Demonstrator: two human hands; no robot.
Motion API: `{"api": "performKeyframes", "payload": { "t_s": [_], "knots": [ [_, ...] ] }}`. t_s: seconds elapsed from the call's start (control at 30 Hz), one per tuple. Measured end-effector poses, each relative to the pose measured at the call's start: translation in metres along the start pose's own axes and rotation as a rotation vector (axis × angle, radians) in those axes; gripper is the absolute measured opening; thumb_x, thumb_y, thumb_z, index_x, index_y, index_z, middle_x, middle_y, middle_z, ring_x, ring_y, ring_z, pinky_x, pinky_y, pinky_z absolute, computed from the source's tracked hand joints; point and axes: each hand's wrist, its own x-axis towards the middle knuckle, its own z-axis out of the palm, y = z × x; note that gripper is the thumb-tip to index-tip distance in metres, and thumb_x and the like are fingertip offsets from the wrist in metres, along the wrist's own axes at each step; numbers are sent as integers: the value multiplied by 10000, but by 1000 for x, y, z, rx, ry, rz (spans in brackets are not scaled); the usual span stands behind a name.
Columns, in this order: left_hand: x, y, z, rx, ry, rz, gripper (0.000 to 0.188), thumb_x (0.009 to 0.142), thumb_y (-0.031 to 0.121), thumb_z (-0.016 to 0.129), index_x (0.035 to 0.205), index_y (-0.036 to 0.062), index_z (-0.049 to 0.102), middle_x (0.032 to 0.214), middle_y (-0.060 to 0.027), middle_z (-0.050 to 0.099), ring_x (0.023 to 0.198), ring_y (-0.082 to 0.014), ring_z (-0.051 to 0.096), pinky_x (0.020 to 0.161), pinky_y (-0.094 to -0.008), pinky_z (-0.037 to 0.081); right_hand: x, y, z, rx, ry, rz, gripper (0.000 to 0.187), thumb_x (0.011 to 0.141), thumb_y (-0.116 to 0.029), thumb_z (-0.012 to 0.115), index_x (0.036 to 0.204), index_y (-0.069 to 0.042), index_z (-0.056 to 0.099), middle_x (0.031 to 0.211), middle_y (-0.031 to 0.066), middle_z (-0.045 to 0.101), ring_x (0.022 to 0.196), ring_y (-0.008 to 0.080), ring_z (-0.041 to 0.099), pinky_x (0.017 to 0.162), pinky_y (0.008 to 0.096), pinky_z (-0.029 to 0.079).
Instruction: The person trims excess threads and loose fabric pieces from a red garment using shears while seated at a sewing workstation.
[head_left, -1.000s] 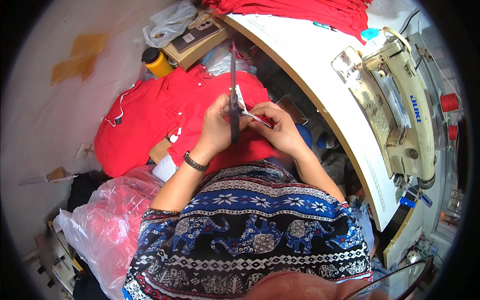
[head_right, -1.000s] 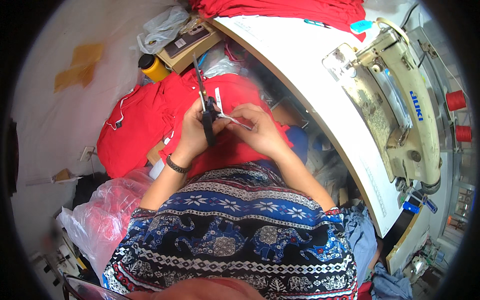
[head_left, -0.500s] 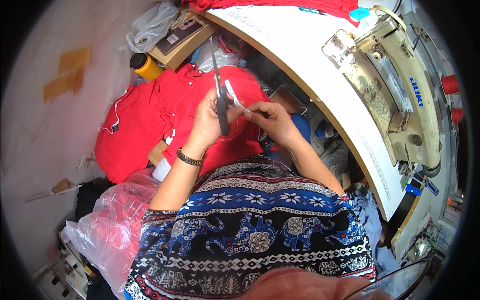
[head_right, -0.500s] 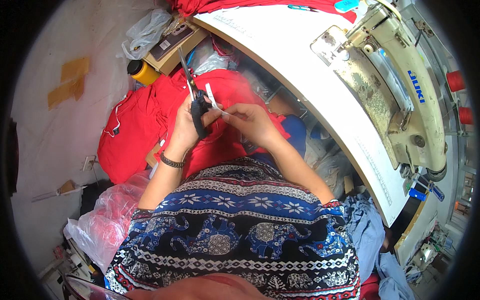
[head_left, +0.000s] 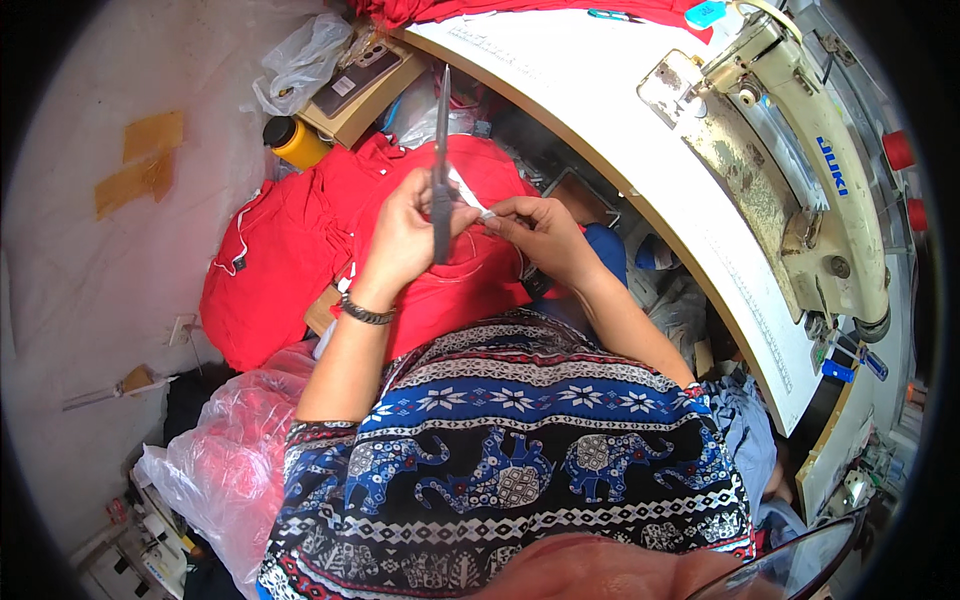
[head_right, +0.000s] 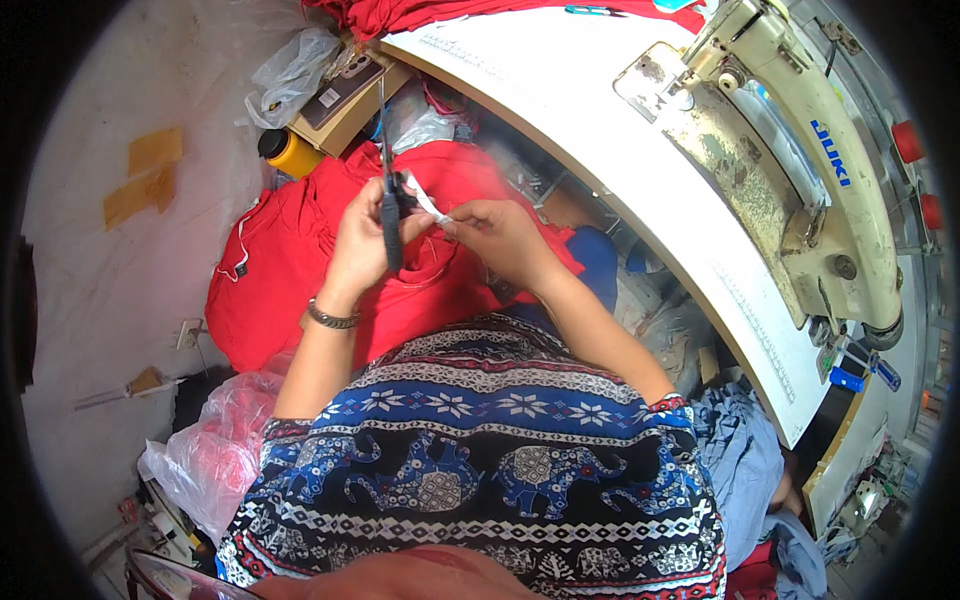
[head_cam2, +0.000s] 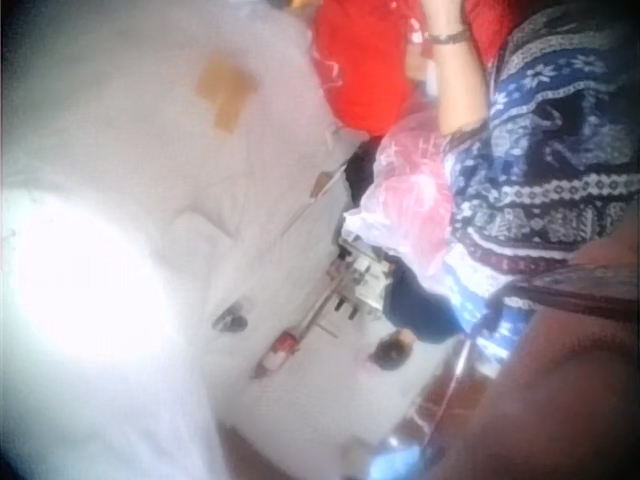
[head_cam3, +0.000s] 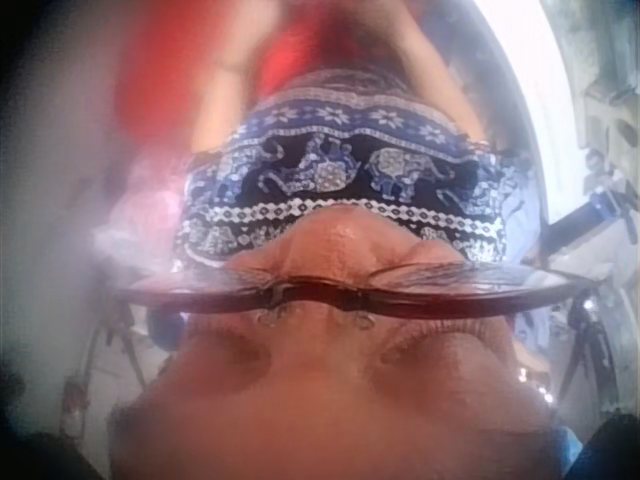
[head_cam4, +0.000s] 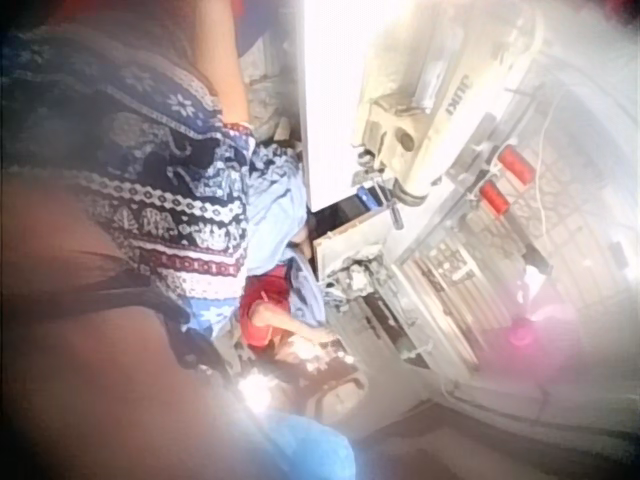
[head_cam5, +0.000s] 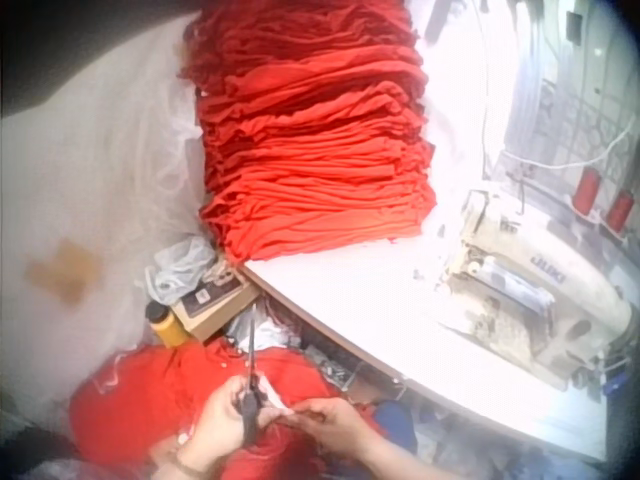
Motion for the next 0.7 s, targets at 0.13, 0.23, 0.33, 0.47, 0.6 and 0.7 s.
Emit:
{"api": "performKeyframes", "payload": {
  "t_s": [0.13,0.23,0.33,0.47,0.6,0.7],
  "knots": [
    [-2,30,-56,447,-199,-74,272,747,100,747,925,7,563,803,-97,623,762,-164,607,697,-302,478,-5,10,-6,238,94,5,193,907,-131,620,1024,16,660,892,35,677,818,84,605,743,225,474],
    [-15,50,-82,744,-386,-157,250,741,152,705,877,-11,574,714,-172,581,664,-257,599,635,-358,466,-2,11,-1,384,120,13,166,910,-103,618,1030,7,652,923,32,668,853,77,602,792,213,469],
    [-29,49,-84,700,-466,-206,171,735,100,633,843,-12,563,631,-141,512,582,-191,492,563,-347,416,-2,10,2,462,125,14,156,912,-97,613,1023,5,652,928,33,667,873,79,600,816,217,464],
    [-39,41,-83,710,-491,-180,177,720,96,617,849,-7,553,620,-156,510,538,-230,485,534,-357,401,0,10,6,435,130,14,157,917,-108,608,1021,2,649,931,25,661,878,76,589,817,216,457],
    [-42,41,-74,699,-530,-170,223,714,128,627,877,-2,547,649,-181,533,568,-298,526,551,-383,413,0,16,9,282,108,56,151,921,-112,602,1017,-5,649,916,5,643,848,66,566,786,212,445],
    [-41,33,-71,727,-530,-120,242,711,138,632,887,1,541,668,-186,539,596,-313,548,568,-397,422,1,13,15,306,100,31,133,916,-89,591,1003,-7,650,906,0,634,836,62,555,772,209,433]
  ]
}}
